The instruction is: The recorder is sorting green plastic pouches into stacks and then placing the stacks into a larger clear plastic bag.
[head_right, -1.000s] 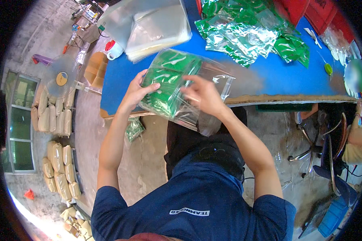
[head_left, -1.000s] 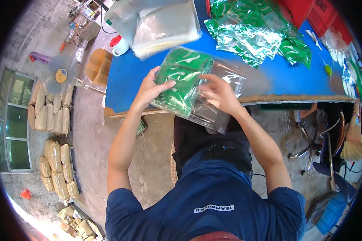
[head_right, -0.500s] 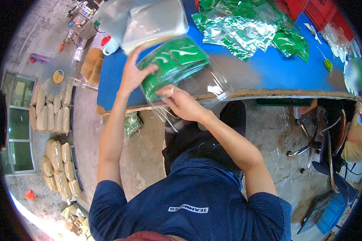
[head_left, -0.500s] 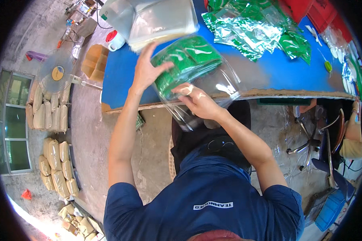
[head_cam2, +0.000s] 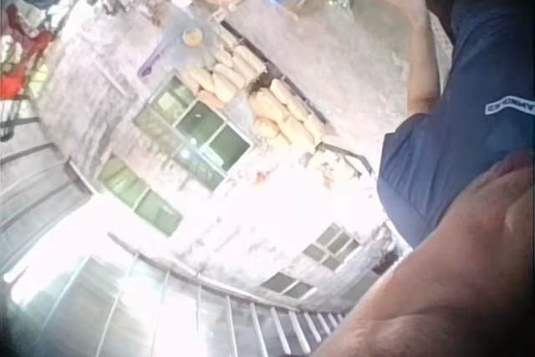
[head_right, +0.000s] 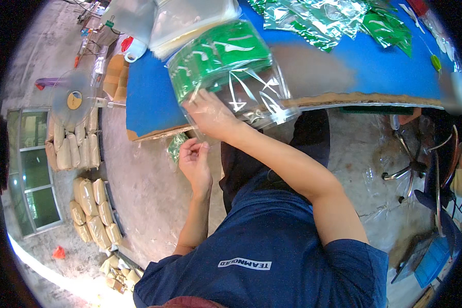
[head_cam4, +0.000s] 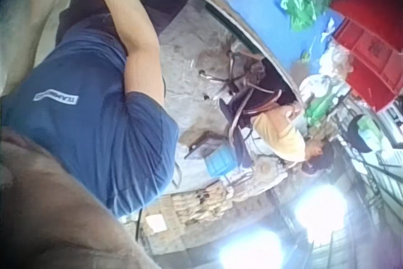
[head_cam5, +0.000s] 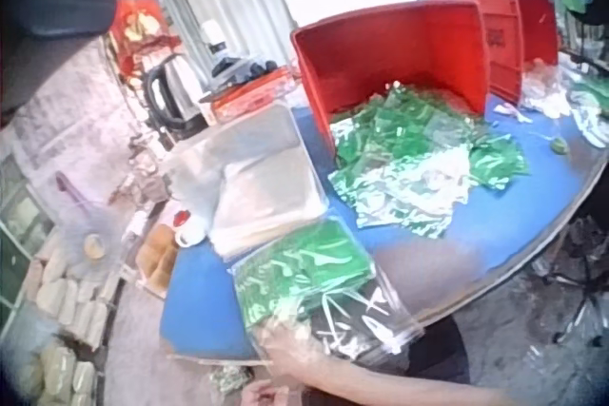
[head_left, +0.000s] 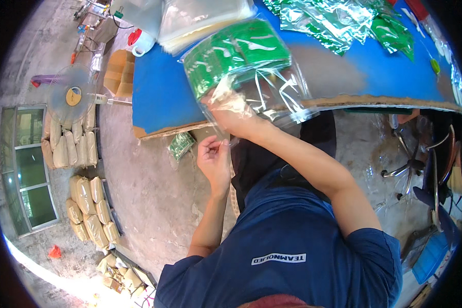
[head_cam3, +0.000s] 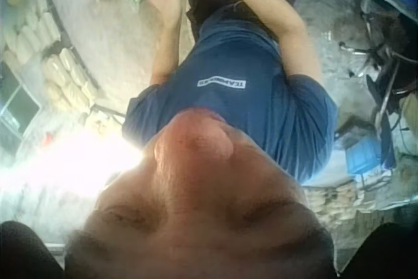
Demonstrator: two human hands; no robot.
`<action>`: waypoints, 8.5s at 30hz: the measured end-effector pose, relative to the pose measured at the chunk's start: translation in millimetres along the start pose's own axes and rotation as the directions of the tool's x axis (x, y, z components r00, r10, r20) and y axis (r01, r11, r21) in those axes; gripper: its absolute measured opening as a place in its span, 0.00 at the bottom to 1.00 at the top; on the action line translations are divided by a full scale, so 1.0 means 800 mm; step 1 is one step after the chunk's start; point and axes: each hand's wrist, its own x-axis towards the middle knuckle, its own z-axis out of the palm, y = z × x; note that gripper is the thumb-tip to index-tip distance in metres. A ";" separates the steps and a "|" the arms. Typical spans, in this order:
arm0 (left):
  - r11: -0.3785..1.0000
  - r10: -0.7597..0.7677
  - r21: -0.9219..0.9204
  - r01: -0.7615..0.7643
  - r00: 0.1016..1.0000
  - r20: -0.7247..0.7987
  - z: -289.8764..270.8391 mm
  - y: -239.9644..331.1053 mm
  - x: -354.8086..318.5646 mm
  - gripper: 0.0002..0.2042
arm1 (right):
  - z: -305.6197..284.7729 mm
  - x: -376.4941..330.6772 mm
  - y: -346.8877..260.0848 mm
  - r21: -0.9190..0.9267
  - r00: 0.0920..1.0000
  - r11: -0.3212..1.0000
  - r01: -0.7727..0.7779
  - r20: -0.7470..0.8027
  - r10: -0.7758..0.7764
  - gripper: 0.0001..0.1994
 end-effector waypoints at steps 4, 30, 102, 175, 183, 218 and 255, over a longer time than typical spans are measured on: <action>0.996 -0.038 -0.087 0.036 0.999 -0.023 -0.001 0.004 -0.005 0.19 | 0.005 -0.041 0.006 0.034 0.995 0.998 0.048 0.087 -0.051 0.21; 0.993 -0.053 -0.115 0.041 0.994 -0.100 -0.042 0.047 0.033 0.19 | -0.035 -0.064 -0.026 0.306 0.883 0.947 -0.100 0.466 -0.058 0.05; 0.458 0.559 0.302 -0.836 0.534 0.634 0.085 0.112 0.176 0.15 | -0.235 -0.190 0.074 -0.072 0.922 0.936 -0.344 -0.217 0.322 0.13; 0.806 0.566 -0.083 -0.586 0.804 -0.184 0.094 0.153 0.249 0.11 | -0.200 0.101 0.147 0.578 0.708 0.767 -0.280 -0.415 0.571 0.10; 0.791 0.580 0.029 -0.611 0.733 -0.355 0.045 0.067 0.136 0.09 | -0.167 -0.057 0.068 0.805 0.767 0.526 -0.275 -0.145 0.624 0.20; 0.978 0.199 0.110 -0.179 0.957 -0.212 0.068 0.012 0.026 0.40 | -0.116 -0.057 0.044 0.173 0.719 0.769 -0.615 -0.278 0.637 0.37; 0.465 -0.523 -0.320 0.826 0.547 0.654 -0.162 -0.111 0.013 0.44 | -0.275 -0.012 0.403 -0.571 0.612 0.471 -0.672 -0.071 0.787 0.61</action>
